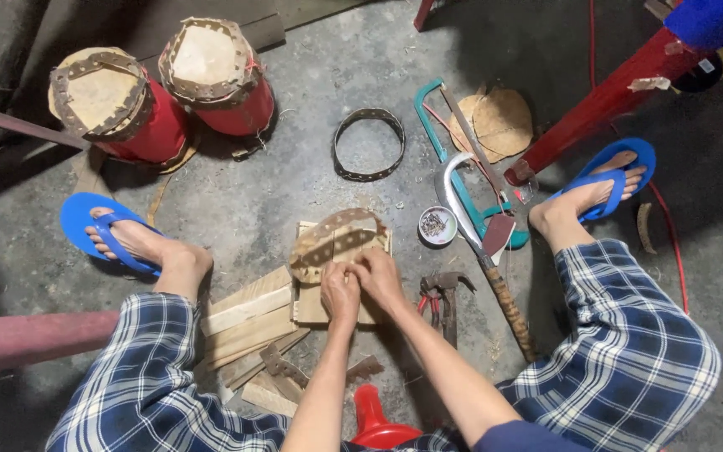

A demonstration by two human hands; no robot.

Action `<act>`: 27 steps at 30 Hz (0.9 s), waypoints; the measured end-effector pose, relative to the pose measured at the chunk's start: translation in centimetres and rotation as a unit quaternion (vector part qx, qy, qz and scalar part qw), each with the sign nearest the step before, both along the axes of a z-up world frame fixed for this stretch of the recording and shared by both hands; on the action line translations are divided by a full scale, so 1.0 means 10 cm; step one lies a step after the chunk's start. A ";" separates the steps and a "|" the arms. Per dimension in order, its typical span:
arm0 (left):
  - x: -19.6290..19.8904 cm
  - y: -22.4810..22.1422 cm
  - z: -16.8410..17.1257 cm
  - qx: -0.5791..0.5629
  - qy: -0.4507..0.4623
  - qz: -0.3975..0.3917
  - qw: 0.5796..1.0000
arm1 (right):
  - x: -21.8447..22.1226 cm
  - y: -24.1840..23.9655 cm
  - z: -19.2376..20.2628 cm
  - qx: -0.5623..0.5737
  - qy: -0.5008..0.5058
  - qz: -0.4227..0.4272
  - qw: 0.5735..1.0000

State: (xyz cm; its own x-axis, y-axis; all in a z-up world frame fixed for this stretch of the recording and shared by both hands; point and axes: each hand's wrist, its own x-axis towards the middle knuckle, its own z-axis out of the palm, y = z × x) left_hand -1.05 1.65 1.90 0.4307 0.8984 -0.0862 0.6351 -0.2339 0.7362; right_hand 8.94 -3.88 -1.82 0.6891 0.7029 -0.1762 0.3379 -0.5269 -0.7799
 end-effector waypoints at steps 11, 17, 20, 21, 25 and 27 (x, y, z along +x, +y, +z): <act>0.00 0.00 -0.35 -0.019 0.012 -0.013 1.000 | 0.29 -1.89 -0.03 -0.242 0.013 -0.296 0.924; -0.01 0.02 -0.39 -0.013 0.017 -0.012 1.000 | 0.15 -2.09 -0.29 -0.333 0.123 -0.227 0.907; 0.02 0.03 -0.34 -0.013 0.020 -0.006 1.000 | 0.27 -2.18 -0.57 -0.342 0.113 -0.227 0.905; 0.01 0.01 -0.30 -0.009 0.024 -0.006 1.000 | 0.29 -2.24 -0.69 -0.353 0.106 -0.217 0.904; -0.01 0.00 -0.23 -0.005 0.019 -0.006 1.000 | 0.13 -1.92 0.05 -0.222 0.158 -0.298 0.915; 0.01 0.00 -0.20 -0.009 0.025 -0.013 1.000 | 0.03 -1.70 0.55 -0.151 0.163 -0.290 0.931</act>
